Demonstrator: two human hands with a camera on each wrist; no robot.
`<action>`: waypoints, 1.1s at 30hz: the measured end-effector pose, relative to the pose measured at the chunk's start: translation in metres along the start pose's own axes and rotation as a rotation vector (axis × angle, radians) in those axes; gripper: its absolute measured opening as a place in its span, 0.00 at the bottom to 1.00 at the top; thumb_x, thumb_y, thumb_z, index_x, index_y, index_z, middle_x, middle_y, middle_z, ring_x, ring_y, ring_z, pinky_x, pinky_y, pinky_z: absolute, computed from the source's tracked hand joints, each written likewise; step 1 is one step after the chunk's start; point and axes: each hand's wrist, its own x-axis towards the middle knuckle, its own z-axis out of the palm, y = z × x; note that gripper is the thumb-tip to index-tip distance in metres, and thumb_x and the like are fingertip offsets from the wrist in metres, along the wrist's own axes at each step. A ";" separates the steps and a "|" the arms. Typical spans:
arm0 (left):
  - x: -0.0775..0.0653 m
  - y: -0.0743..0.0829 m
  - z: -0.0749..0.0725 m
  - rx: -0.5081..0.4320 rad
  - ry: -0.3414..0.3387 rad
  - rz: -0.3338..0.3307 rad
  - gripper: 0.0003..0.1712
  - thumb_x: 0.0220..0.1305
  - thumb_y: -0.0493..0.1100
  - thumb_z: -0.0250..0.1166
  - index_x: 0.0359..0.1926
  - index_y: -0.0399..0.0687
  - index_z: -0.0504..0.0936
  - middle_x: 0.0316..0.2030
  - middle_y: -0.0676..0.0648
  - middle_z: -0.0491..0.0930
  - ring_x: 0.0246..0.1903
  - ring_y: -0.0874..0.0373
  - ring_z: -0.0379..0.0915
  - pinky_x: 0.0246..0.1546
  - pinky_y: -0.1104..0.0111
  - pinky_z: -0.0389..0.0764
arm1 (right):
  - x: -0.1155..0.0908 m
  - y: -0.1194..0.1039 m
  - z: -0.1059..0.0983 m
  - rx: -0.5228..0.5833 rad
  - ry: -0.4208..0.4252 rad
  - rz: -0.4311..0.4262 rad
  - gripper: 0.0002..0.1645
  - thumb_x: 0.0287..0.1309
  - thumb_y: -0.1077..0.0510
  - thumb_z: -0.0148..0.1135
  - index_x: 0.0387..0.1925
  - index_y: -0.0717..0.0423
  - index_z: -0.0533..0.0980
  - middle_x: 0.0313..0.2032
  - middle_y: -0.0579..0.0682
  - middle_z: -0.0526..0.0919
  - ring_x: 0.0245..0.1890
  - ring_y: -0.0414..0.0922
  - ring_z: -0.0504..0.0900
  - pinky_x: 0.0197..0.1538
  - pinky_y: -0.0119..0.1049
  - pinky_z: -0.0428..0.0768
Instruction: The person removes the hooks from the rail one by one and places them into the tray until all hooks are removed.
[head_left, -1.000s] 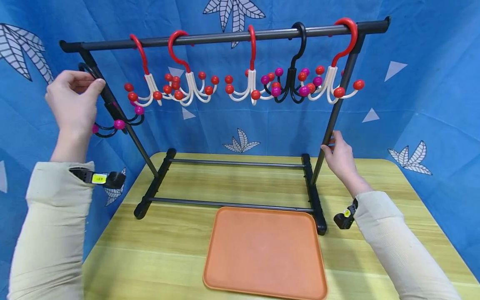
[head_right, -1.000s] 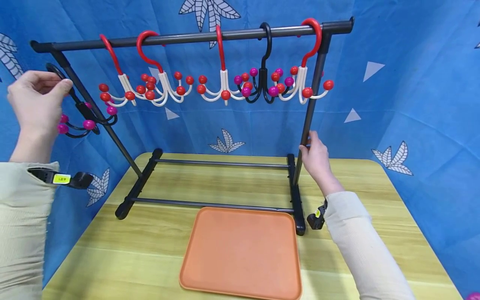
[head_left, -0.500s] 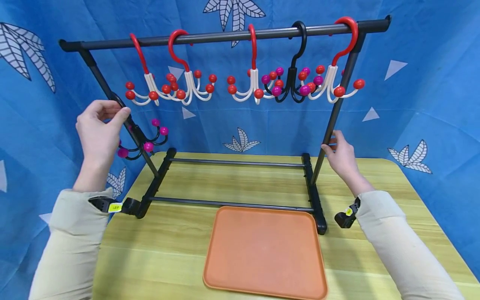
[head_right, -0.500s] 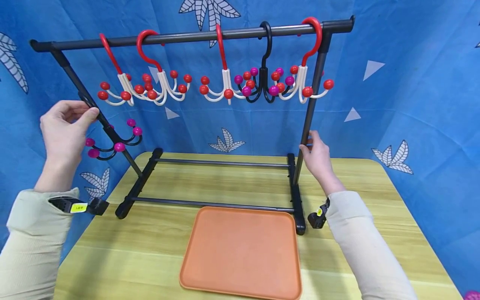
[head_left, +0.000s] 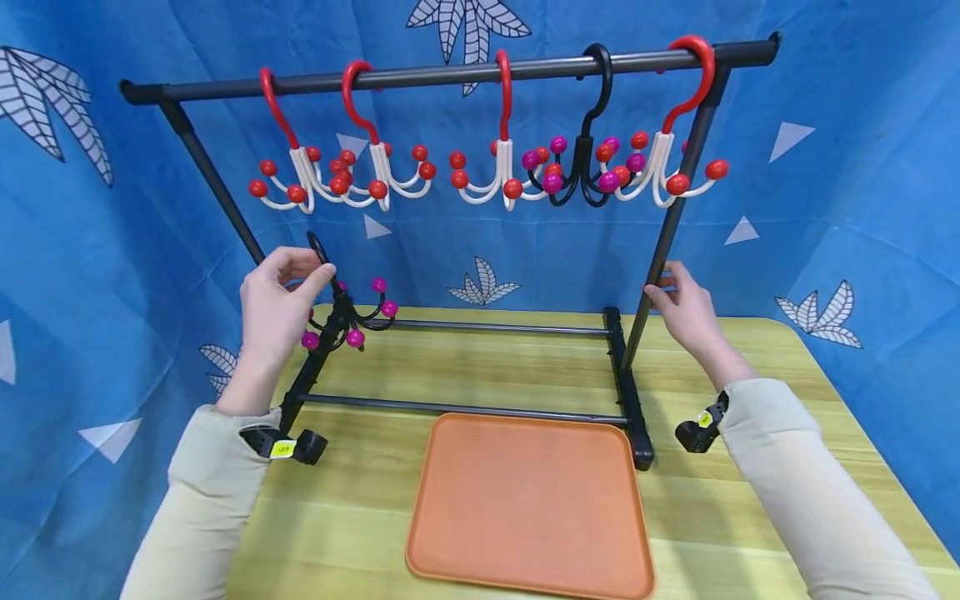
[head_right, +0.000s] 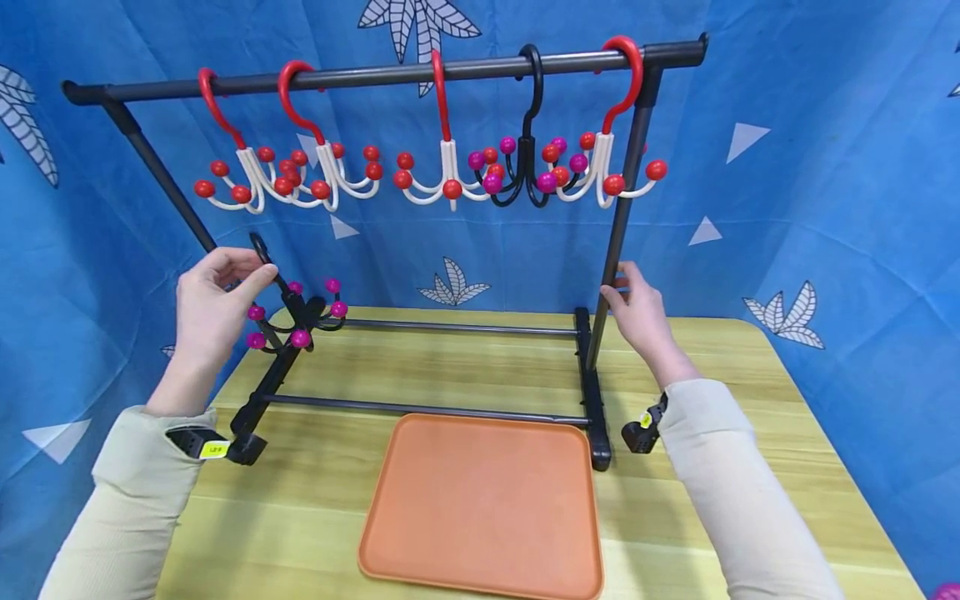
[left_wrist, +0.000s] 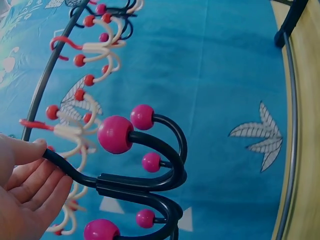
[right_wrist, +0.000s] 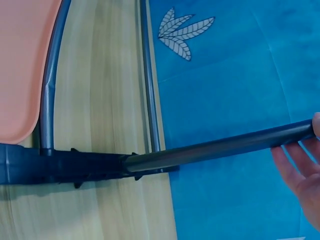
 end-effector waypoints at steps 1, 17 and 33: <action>-0.002 0.000 0.003 -0.007 -0.011 0.005 0.18 0.58 0.51 0.62 0.43 0.44 0.79 0.38 0.48 0.79 0.37 0.67 0.71 0.42 0.72 0.74 | 0.000 0.000 0.000 -0.004 0.003 -0.007 0.27 0.66 0.48 0.42 0.60 0.59 0.56 0.51 0.65 0.70 0.46 0.61 0.77 0.46 0.55 0.75; -0.044 -0.013 0.067 -0.198 -0.239 0.034 0.13 0.56 0.46 0.64 0.39 0.43 0.79 0.36 0.46 0.80 0.37 0.64 0.75 0.38 0.75 0.77 | 0.003 0.005 0.002 -0.039 0.030 -0.029 0.25 0.66 0.50 0.44 0.59 0.59 0.57 0.48 0.64 0.72 0.43 0.61 0.79 0.45 0.54 0.77; -0.092 -0.015 0.122 -0.317 -0.423 -0.051 0.08 0.54 0.38 0.66 0.37 0.42 0.81 0.33 0.45 0.80 0.33 0.58 0.74 0.38 0.71 0.78 | 0.001 0.004 0.002 -0.023 0.030 -0.015 0.28 0.66 0.48 0.45 0.61 0.58 0.56 0.51 0.65 0.71 0.45 0.60 0.78 0.45 0.54 0.76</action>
